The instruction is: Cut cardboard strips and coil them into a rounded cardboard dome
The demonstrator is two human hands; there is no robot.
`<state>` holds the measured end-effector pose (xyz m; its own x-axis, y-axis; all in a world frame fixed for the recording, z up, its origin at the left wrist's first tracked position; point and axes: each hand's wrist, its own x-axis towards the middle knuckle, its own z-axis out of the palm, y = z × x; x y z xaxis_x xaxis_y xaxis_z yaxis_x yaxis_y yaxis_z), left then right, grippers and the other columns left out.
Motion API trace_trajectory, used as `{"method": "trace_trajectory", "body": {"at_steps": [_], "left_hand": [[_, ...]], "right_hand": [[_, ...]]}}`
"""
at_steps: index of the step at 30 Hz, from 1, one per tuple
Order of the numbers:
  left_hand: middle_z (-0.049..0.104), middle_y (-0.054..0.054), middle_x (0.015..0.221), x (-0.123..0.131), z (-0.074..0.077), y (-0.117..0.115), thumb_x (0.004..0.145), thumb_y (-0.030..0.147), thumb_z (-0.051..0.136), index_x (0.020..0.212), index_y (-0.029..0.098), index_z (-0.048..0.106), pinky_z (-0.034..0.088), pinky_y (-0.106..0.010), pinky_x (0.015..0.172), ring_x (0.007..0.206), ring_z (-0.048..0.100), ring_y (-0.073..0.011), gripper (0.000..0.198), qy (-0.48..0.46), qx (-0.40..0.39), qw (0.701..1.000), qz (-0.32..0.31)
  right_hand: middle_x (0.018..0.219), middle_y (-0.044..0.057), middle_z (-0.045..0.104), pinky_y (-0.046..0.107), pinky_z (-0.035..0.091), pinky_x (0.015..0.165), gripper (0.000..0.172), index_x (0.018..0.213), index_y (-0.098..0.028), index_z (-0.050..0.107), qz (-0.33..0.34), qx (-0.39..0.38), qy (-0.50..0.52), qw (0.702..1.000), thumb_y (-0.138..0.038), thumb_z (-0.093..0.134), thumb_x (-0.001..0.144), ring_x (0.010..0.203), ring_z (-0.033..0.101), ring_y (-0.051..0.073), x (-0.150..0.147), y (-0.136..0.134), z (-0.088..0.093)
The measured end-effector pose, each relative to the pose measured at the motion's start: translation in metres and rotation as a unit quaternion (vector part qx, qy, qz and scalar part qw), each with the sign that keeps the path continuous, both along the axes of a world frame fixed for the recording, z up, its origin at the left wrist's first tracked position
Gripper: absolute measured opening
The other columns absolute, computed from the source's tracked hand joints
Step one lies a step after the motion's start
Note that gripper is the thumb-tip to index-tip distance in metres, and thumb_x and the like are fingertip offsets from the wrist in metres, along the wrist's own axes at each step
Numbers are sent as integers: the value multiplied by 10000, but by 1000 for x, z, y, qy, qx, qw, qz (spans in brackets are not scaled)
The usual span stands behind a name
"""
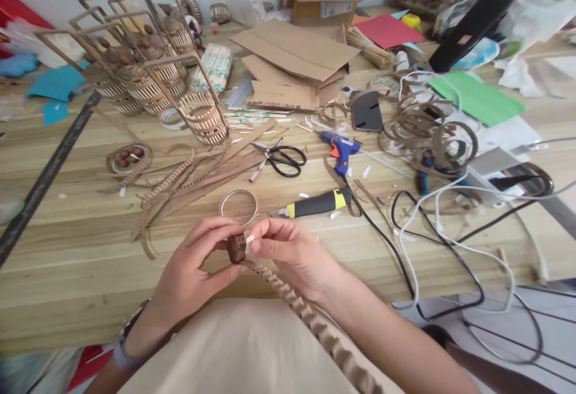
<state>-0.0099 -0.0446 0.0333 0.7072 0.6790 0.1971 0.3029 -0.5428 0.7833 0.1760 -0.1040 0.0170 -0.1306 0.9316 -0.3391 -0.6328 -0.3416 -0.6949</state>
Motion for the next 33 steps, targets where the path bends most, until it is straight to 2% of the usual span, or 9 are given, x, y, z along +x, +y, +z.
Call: {"method": "trace_trajectory", "body": {"at_steps": [7,13,21,29,33], "left_hand": [[601,-46,1186,2,-1,-1,850,100,654,1224,264,564,576,-312,895,1071,620,-199,418,-6,-2,1000,-6],[620,-53,1160,4,1,-2,847,124,678,1200,257,580,579,-323,879,1045,631,-210,390,-4,-14,1000,-3],[616,-57,1131,7,-2,-6,843,129,670,1186,246,581,592,-315,830,989,636,-202,374,-20,-16,1000,12],[611,-59,1111,6,-5,-9,862,71,611,1223,250,543,582,-324,852,991,636,-206,408,-10,47,999,8],[606,-67,1102,5,-7,-10,875,62,598,1236,240,526,579,-325,860,990,638,-206,409,-1,64,998,5]], "right_hand": [[699,-15,643,261,450,634,271,721,-193,688,27,43,8,999,-372,884,667,632,559,111,-4,1,-10],[706,-5,653,275,494,644,252,711,-198,670,-20,54,-48,997,-362,861,696,652,586,127,-7,0,-8],[737,-3,658,291,528,664,204,774,-217,659,-48,88,-88,991,-345,817,760,686,614,139,-9,-2,-3],[779,-13,660,273,522,677,132,859,-237,664,-55,130,-66,988,-293,775,816,721,626,126,-13,0,-11],[813,-20,620,247,485,664,168,874,-233,645,-36,138,-105,984,-327,774,821,717,586,106,-9,0,-8]]}}
